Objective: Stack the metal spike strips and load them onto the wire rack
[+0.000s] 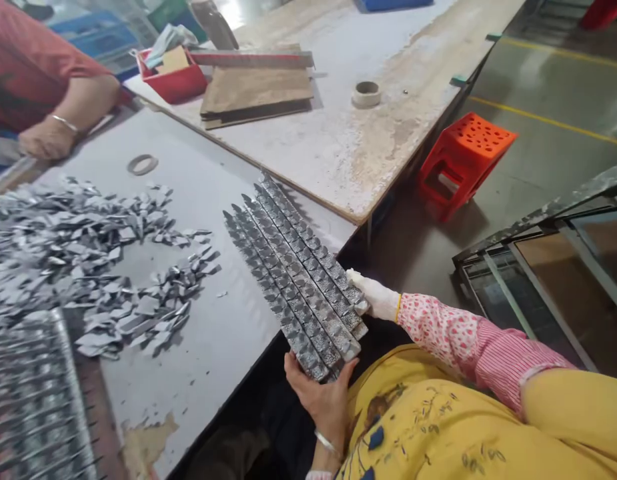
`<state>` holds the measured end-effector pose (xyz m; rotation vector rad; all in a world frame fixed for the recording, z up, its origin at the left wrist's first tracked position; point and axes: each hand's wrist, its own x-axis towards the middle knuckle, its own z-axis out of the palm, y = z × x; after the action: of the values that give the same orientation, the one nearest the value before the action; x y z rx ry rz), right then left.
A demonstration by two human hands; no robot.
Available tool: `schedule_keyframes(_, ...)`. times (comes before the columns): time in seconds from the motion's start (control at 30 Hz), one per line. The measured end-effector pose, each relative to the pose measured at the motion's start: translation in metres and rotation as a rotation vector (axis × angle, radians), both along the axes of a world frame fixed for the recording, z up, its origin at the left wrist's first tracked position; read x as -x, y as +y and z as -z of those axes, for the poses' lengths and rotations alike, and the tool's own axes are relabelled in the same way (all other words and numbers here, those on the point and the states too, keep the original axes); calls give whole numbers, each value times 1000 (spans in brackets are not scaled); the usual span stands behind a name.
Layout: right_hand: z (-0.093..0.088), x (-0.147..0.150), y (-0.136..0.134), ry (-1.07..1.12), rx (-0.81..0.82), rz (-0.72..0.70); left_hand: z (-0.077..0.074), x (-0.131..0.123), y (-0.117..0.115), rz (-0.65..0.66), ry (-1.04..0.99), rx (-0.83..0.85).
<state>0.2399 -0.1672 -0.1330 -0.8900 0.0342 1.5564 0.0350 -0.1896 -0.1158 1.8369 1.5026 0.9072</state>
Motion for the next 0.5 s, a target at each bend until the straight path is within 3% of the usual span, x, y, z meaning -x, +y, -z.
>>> schedule_keyframes(0.23, 1, 4, -6, -2, 43, -5, -1, -7, 16, -43, -53, 18)
schedule_keyframes(0.37, -7, 6, -13, -54, -14, 30, -3, 1, 8, -18, -183, 196)
schedule_keyframes(0.5, -13, 6, -30, -101, -44, -25, 2, 11, -5, 7, -255, 446)
